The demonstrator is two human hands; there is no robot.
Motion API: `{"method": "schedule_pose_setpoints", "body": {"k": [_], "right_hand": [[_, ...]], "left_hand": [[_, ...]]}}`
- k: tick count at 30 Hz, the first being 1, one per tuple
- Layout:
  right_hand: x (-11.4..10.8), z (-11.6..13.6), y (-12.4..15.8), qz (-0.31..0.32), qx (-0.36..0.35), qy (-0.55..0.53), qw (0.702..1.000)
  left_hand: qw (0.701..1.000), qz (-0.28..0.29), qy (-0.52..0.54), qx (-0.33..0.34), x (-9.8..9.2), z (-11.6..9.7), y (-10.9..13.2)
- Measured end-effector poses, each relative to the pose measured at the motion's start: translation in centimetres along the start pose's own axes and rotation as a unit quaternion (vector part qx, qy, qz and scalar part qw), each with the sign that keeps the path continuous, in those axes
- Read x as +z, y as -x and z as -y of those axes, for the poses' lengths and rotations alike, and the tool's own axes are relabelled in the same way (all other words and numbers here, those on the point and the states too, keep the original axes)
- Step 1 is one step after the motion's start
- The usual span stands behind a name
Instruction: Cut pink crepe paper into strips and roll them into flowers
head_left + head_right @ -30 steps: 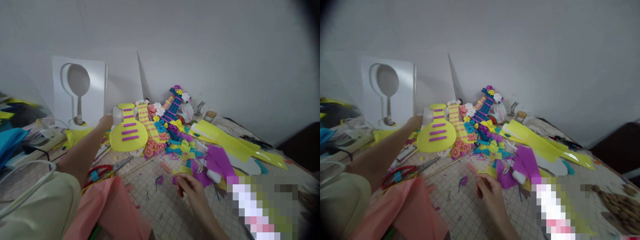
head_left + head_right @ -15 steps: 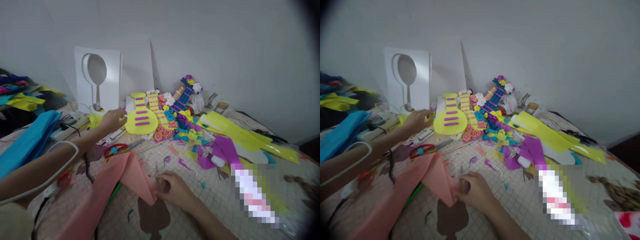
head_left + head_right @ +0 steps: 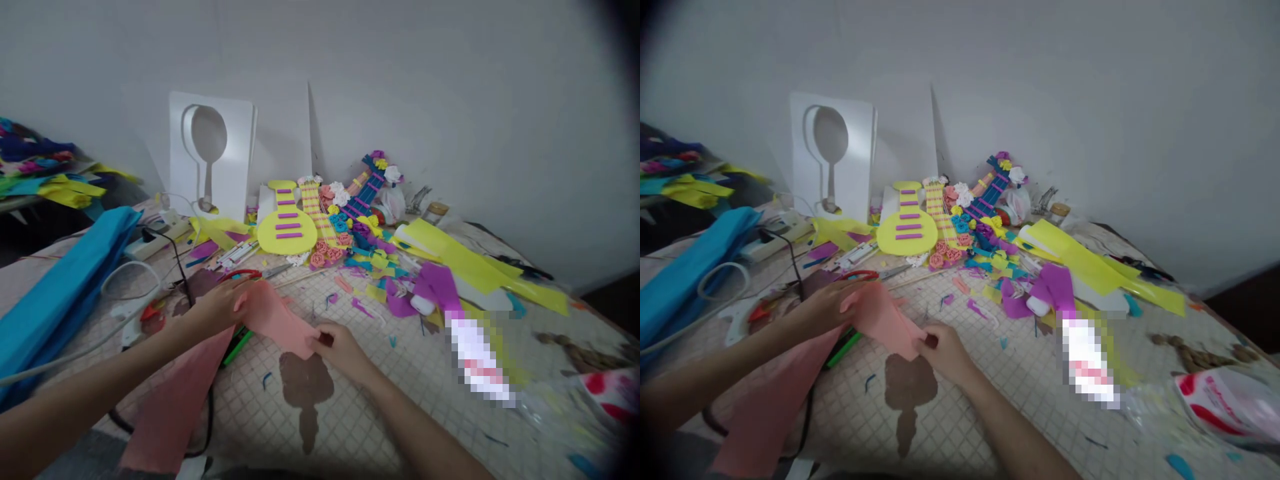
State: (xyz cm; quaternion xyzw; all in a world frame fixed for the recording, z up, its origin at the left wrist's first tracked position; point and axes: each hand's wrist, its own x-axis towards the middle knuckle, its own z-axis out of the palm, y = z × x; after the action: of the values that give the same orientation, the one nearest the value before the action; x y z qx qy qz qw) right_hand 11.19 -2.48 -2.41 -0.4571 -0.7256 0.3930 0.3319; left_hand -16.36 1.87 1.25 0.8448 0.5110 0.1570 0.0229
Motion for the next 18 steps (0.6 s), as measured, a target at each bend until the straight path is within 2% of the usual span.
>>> {"method": "schedule_pose_setpoints", "body": {"k": [7,11,15,18], "right_hand": [[-2.6,0.5,-0.4,-0.138,0.004,-0.048,0.989],[-4.7,0.6,-0.1,-0.226,0.008,-0.08,0.971],[-6.7,1.2,1.0,-0.282,0.025,-0.109,0.953],[-7.7,1.8,2.0,-0.298,0.04,-0.116,0.947]], "left_hand": [[0.997,-0.008,0.001,-0.072,-2.5,-0.3,1.7],[0.986,-0.009,0.11,-0.122,-4.9,-1.2,3.0],[0.952,0.05,0.242,-0.18,-6.8,-2.4,4.0],[0.924,0.105,0.317,-0.187,-7.3,-3.1,4.2]]}}
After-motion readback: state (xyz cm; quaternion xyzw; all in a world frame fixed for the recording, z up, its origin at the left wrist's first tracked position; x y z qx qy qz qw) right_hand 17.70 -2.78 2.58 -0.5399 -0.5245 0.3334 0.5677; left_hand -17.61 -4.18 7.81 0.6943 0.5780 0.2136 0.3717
